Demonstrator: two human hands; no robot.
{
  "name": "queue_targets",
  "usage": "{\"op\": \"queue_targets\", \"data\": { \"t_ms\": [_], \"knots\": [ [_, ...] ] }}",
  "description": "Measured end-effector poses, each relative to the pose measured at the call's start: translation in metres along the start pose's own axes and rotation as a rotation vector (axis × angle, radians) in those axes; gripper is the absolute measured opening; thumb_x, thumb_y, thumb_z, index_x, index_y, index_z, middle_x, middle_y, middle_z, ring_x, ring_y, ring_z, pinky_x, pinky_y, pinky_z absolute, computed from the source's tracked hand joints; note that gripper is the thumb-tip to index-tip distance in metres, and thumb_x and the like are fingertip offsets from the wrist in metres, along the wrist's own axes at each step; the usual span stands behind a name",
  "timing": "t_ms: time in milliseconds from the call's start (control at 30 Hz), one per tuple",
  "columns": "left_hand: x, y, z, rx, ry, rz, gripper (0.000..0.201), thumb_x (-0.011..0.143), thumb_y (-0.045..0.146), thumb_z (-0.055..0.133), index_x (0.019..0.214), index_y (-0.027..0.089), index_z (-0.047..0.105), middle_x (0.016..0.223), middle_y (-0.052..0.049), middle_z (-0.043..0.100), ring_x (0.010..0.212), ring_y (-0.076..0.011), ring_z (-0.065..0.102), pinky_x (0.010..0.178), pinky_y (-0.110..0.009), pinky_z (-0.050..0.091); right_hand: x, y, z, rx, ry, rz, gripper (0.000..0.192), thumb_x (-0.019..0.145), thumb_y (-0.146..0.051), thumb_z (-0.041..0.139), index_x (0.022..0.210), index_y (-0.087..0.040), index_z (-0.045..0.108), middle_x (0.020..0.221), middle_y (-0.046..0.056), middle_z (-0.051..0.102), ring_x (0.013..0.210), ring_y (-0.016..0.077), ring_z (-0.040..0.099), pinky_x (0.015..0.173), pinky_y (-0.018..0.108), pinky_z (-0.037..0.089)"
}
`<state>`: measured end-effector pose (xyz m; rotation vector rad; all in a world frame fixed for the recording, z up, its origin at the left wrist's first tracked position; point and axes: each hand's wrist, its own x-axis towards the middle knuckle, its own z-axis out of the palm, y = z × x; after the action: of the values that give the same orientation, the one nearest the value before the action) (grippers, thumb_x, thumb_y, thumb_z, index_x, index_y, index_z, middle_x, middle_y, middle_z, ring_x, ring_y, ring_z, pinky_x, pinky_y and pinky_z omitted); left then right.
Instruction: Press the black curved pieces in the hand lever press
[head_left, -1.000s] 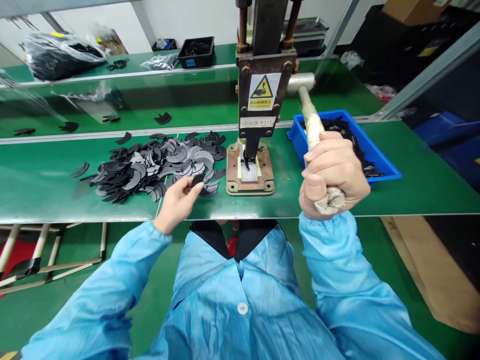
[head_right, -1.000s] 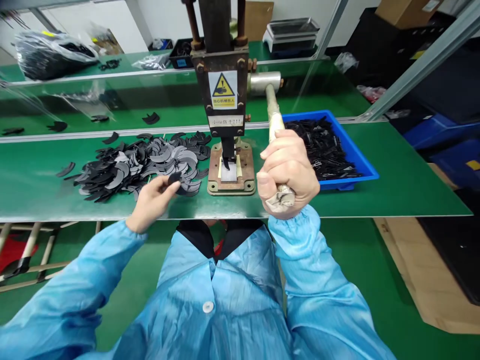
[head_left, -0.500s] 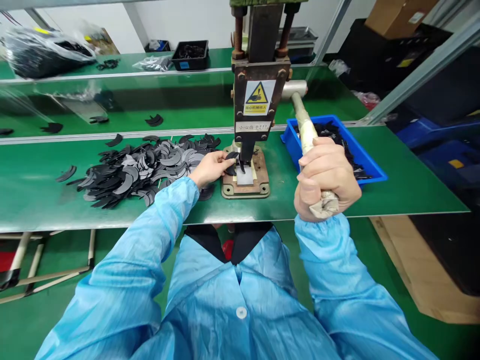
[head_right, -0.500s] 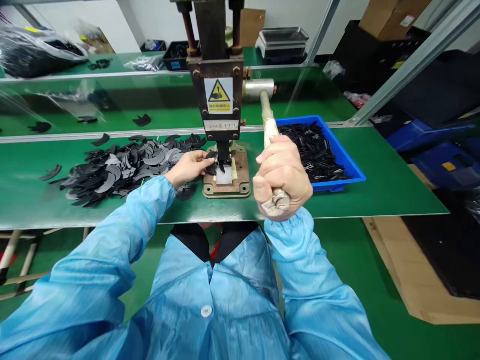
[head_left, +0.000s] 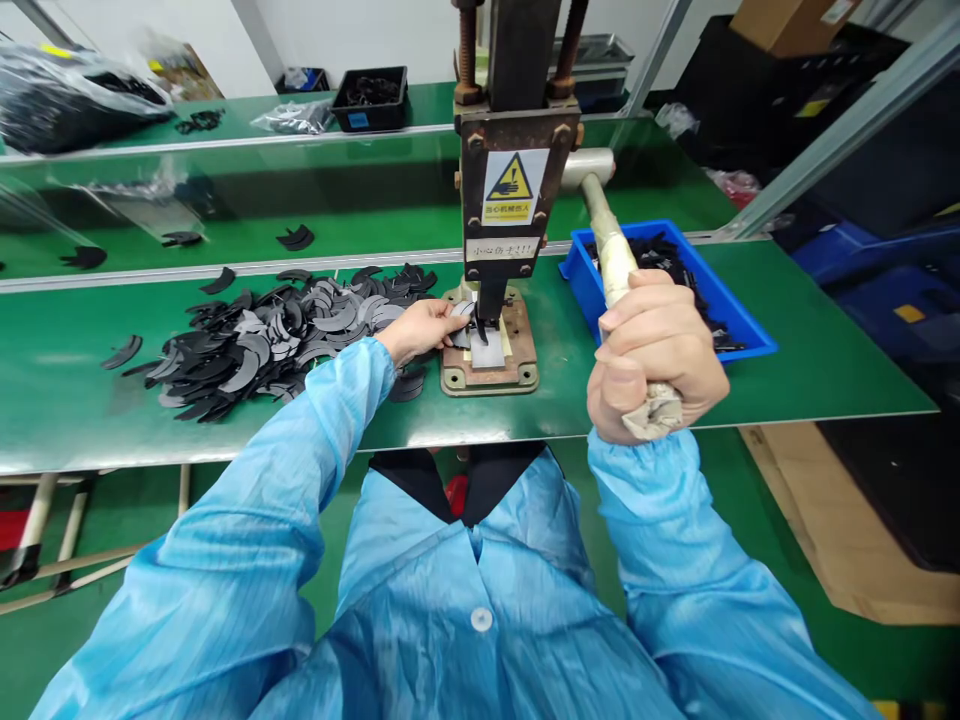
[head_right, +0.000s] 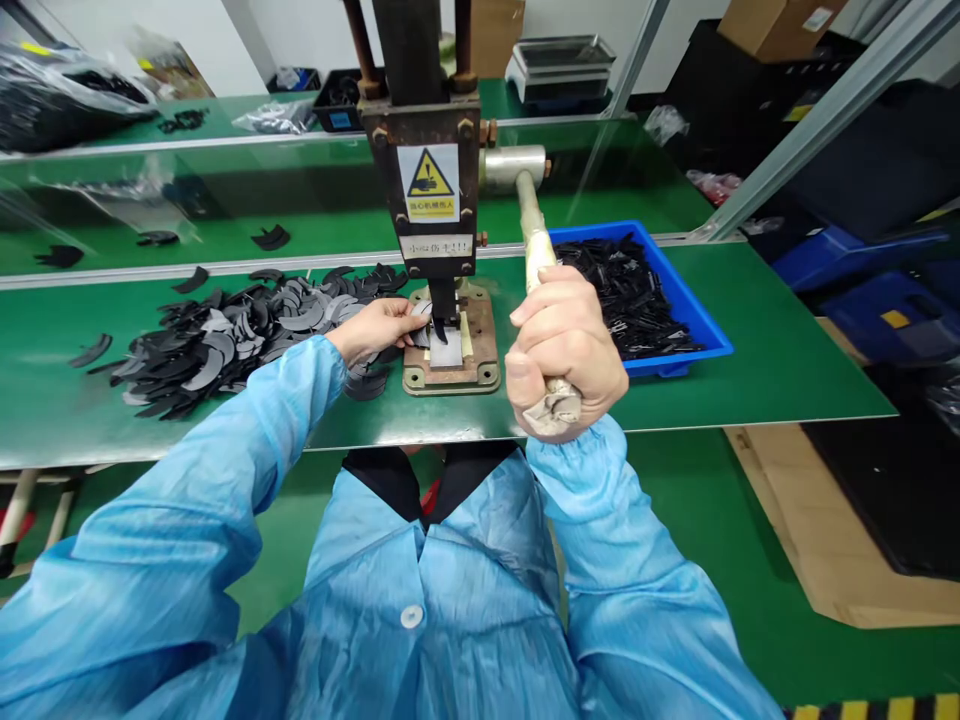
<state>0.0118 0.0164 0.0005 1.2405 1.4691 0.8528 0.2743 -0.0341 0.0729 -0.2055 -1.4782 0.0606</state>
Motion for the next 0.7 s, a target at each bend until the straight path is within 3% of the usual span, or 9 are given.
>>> {"op": "queue_targets", "data": {
  "t_ms": [233, 333, 433, 500, 567, 633, 700],
  "knots": [
    [0.0, 0.014, -0.003, -0.04, -0.068, -0.235, 0.043, 0.09, 0.039, 0.09, 0.07, 0.018, 0.059, 0.053, -0.001, 0.063, 0.047, -0.0102, 0.059, 0.048, -0.019, 0.044, -0.001, -0.001, 0.0, 0.009, 0.007, 0.014, 0.045, 0.1, -0.036, 0.069, 0.064, -0.019, 0.048, 0.067, -0.006, 0.057, 0.083, 0.0119, 0.069, 0.104, 0.054, 0.059],
    [-0.004, 0.015, 0.0, -0.089, -0.069, -0.291, 0.04, 0.093, 0.041, 0.087, 0.074, 0.018, 0.06, 0.054, -0.003, 0.066, 0.046, -0.0103, 0.061, 0.047, -0.018, 0.045, 0.021, 0.001, 0.006, 0.066, 0.006, -0.028, 0.042, 0.1, -0.038, 0.07, 0.067, -0.021, 0.051, 0.065, -0.005, 0.053, 0.078, 0.0113, 0.068, 0.094, 0.045, 0.062],
    [-0.012, 0.014, 0.006, -0.123, -0.011, -0.243, 0.039, 0.096, 0.038, 0.084, 0.073, 0.018, 0.06, 0.051, -0.001, 0.063, 0.042, -0.0077, 0.056, 0.045, -0.016, 0.042, 0.07, 0.007, 0.012, 0.122, 0.033, -0.027, 0.023, 0.098, -0.045, 0.073, 0.097, -0.023, 0.068, 0.084, -0.002, 0.062, 0.086, 0.0109, 0.07, 0.09, 0.037, 0.064],
    [-0.02, 0.013, 0.009, -0.154, 0.035, -0.19, 0.039, 0.097, 0.037, 0.083, 0.073, 0.018, 0.058, 0.052, 0.0, 0.062, 0.043, -0.007, 0.056, 0.046, -0.015, 0.043, 0.104, 0.014, 0.013, 0.111, -0.024, 0.032, 0.033, 0.1, -0.043, 0.071, 0.128, -0.025, 0.066, 0.111, 0.001, 0.066, 0.108, 0.0123, 0.072, 0.103, 0.036, 0.063],
    [-0.034, 0.011, 0.008, -0.192, 0.056, -0.133, 0.04, 0.098, 0.038, 0.082, 0.074, 0.018, 0.057, 0.054, 0.0, 0.064, 0.046, -0.0077, 0.059, 0.047, -0.016, 0.045, 0.123, 0.022, 0.01, 0.094, -0.11, 0.092, 0.045, 0.102, -0.037, 0.068, 0.144, -0.026, 0.056, 0.134, 0.002, 0.063, 0.133, 0.0154, 0.067, 0.118, 0.038, 0.057],
    [-0.053, 0.007, 0.004, -0.214, 0.067, -0.071, 0.041, 0.098, 0.042, 0.081, 0.075, 0.019, 0.056, 0.055, 0.0, 0.064, 0.048, -0.0091, 0.061, 0.048, -0.017, 0.047, 0.114, 0.029, 0.005, 0.045, -0.116, 0.133, 0.053, 0.102, -0.037, 0.068, 0.149, -0.023, 0.05, 0.146, 0.005, 0.059, 0.146, 0.0184, 0.06, 0.123, 0.04, 0.054],
    [-0.076, 0.004, -0.001, -0.224, 0.07, -0.005, 0.044, 0.095, 0.05, 0.082, 0.076, 0.019, 0.056, 0.054, 0.0, 0.064, 0.047, -0.0101, 0.062, 0.047, -0.017, 0.046, 0.077, 0.032, 0.002, -0.067, -0.082, 0.209, 0.054, 0.1, -0.041, 0.071, 0.147, -0.023, 0.051, 0.143, 0.008, 0.061, 0.135, 0.0172, 0.066, 0.116, 0.039, 0.059]
  ]
}}
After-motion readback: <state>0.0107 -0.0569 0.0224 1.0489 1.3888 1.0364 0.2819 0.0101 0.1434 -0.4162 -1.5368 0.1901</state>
